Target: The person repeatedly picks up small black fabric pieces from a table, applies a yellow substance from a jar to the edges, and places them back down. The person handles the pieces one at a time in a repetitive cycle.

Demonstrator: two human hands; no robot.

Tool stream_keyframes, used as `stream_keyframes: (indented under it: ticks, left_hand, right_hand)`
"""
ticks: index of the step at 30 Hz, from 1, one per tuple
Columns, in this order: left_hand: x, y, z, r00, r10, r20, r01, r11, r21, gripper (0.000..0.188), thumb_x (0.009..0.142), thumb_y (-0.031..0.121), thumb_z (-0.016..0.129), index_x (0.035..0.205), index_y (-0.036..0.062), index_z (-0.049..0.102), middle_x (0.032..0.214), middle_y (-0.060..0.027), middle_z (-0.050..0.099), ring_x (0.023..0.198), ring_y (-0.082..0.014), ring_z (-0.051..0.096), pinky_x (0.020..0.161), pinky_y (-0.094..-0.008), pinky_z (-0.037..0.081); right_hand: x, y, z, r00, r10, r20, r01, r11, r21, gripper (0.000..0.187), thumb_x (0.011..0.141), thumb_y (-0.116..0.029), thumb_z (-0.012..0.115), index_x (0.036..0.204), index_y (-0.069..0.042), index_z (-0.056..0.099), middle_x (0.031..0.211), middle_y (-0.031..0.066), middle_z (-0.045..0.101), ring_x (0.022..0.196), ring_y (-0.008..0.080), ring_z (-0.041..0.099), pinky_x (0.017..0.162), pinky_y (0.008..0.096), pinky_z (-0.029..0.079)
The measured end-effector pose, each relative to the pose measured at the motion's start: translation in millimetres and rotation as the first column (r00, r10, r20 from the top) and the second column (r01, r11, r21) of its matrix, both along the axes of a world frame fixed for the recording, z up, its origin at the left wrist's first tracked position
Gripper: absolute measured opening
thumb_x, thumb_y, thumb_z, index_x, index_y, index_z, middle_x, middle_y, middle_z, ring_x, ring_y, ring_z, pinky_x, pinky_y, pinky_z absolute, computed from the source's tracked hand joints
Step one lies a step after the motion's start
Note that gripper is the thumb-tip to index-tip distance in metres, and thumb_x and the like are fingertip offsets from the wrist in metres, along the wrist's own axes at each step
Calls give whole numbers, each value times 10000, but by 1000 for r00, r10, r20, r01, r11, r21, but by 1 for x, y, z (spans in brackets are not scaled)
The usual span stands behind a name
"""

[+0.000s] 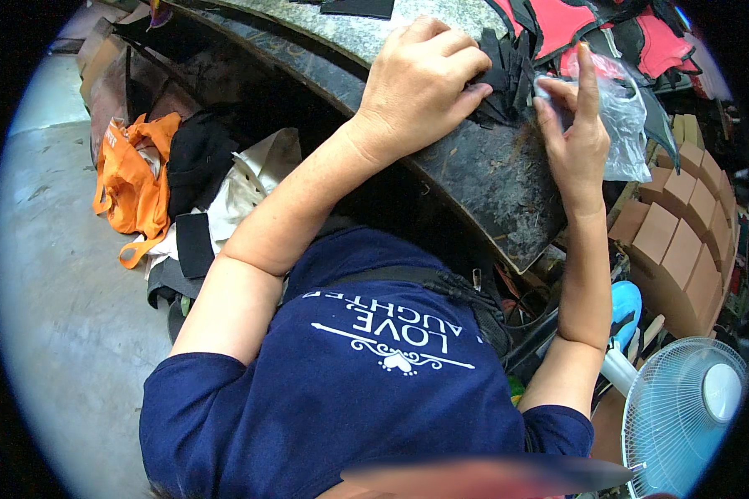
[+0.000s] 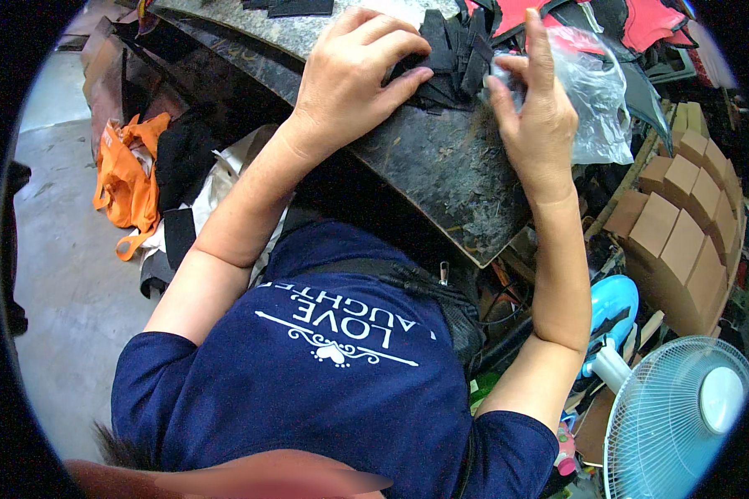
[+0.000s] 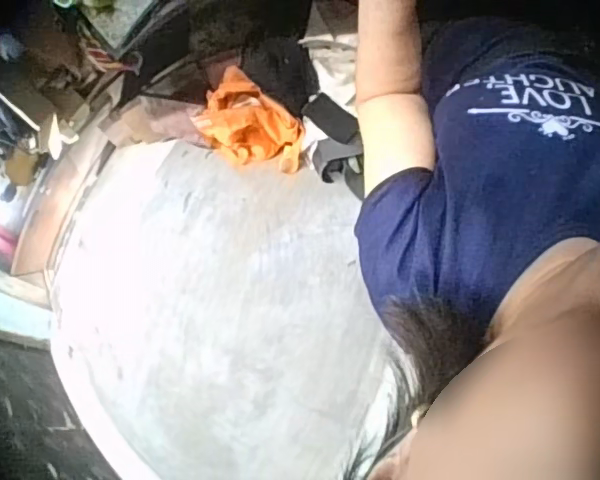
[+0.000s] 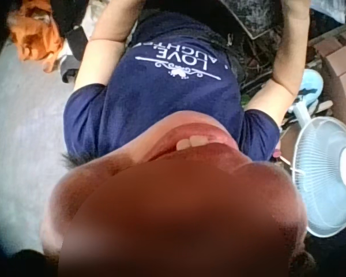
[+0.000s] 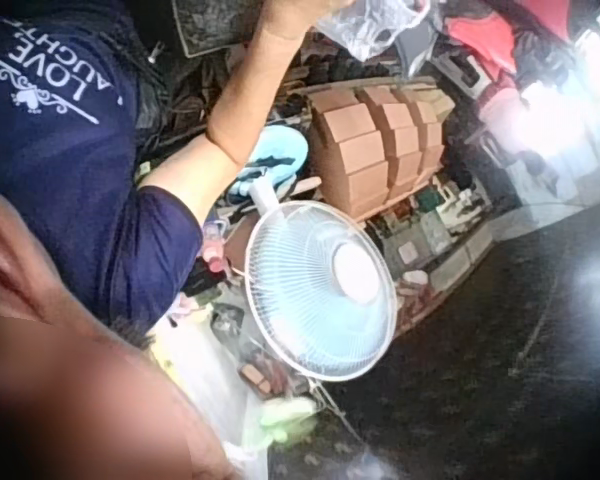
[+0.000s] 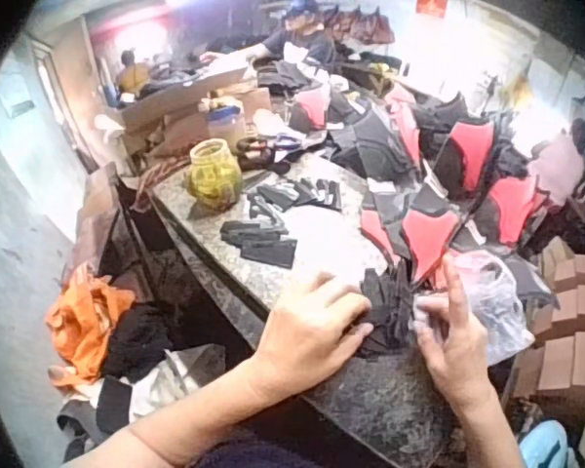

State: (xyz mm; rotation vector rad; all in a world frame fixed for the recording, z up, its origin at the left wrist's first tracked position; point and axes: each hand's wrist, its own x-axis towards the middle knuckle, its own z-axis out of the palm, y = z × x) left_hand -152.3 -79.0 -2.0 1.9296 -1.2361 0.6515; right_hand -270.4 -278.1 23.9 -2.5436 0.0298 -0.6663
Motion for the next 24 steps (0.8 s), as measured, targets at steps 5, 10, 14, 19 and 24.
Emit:
stream_keyframes:
  ticks: [5,10,14,19,24]
  left_hand:
    - [1,-5,3,1000,-12,7,12,999,36,226,766,294,815,917,148,731,985,9,684,1017,-231,620,894,-396,484]
    - [-1,0,15,979,-89,-184,126,971,202,318,785,185,778,1063,88,658,1093,-85,634,1112,-336,575,961,-454,470]
    - [-2,-1,18,991,-81,-110,93,990,107,248,772,208,788,957,107,658,994,-52,638,1062,-316,588,920,-437,485]
    - [-1,-3,9,998,-57,-34,60,992,109,228,774,233,793,954,129,699,1004,-30,654,1062,-286,591,916,-421,473]
    - [4,-7,1,997,-8,75,0,994,114,253,761,328,817,950,181,733,1036,31,672,1074,-230,596,912,-419,446]
  right_hand:
    - [3,-13,5,998,-61,11,61,998,17,849,920,-60,730,1628,-173,276,1160,107,740,1052,201,698,927,354,543]
    - [-1,-2,13,994,-11,-110,-23,951,-307,1117,687,-203,921,1620,-230,308,1208,97,732,1102,259,682,967,412,531]
    - [-3,-6,15,986,53,-159,-68,994,-88,1105,702,-132,902,1624,-235,301,1234,118,730,1162,265,688,1014,419,524]
    - [-13,-19,23,971,44,-233,-21,995,100,1065,752,-68,864,1629,-238,285,1179,119,755,1115,234,723,1030,394,529]
    - [-16,-21,26,989,44,-144,-21,987,161,1021,756,-69,869,1616,-202,335,1023,50,773,971,140,725,920,310,539]
